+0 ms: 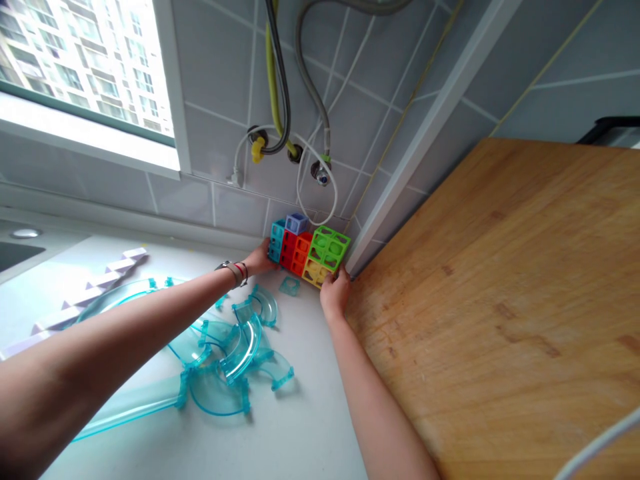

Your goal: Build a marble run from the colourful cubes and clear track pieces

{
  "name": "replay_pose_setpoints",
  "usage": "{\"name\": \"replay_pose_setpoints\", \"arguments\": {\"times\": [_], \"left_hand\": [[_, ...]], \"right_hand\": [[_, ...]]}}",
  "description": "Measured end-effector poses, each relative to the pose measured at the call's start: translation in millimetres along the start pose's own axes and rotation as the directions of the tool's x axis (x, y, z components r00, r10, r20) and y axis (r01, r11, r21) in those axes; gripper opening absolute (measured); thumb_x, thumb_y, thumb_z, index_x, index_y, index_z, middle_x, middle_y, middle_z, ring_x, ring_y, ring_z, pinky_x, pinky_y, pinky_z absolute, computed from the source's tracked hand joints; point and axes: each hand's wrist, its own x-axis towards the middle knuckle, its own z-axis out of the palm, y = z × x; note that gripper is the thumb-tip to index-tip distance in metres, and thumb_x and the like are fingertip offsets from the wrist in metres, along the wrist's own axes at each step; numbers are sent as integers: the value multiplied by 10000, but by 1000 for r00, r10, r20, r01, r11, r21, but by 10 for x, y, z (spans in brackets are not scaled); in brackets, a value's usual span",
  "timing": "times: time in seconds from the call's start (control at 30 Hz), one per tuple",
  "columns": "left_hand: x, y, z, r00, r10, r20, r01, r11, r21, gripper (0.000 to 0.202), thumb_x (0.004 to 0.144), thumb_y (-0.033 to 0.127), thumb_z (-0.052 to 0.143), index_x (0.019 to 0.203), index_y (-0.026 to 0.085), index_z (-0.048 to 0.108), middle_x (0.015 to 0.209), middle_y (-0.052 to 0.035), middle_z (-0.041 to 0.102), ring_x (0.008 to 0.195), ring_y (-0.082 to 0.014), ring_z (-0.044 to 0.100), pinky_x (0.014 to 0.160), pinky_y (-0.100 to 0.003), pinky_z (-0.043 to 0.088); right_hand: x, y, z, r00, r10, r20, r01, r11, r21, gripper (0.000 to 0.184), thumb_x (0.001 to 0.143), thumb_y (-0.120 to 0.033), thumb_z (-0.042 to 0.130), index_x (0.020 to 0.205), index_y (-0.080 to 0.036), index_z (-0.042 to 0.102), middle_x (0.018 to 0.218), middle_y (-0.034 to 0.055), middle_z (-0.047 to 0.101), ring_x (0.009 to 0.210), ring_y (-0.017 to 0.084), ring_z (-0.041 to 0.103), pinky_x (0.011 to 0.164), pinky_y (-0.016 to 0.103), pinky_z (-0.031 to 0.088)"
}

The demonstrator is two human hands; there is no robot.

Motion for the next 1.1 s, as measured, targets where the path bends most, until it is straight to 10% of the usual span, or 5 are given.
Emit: {"name": "replay_pose_setpoints", "arguments": {"times": [0.27, 0.7, 1.1], "left_hand": [[-115, 43, 146, 999, 32, 11, -33, 918, 395, 766, 682, 233, 860, 1338, 194, 468, 1224, -210, 736, 1186, -400, 682, 903, -404, 538], [-195, 77, 50, 996, 89, 11, -82, 854, 514, 609, 822, 381, 758, 1344, 215, 491, 1163, -185, 764, 1114, -385, 722, 826, -385, 569], [-123, -70, -660, 999, 40, -30, -19, 850, 527, 771, 627, 280, 878, 1304, 228, 515, 1155, -174, 766, 1116, -403, 720, 880, -431, 579]], "right_hand": [[50, 57, 47, 998, -28, -58, 36, 991, 128, 462, 874, -212, 579, 1321, -131, 663, 1156, 170, 752, 1084, 309, 706, 924, 407, 569], [-16, 161, 61, 1000, -24, -20, 26, 992, 127, 457, 882, -229, 568, 1323, -157, 663, 1145, 155, 759, 1108, 312, 713, 903, 408, 597], [128, -41, 500, 992, -17, 126, -14, 971, 241, 415, 882, -264, 589, 1279, -181, 676, 1134, 128, 762, 1000, 279, 748, 834, 385, 626]]}}
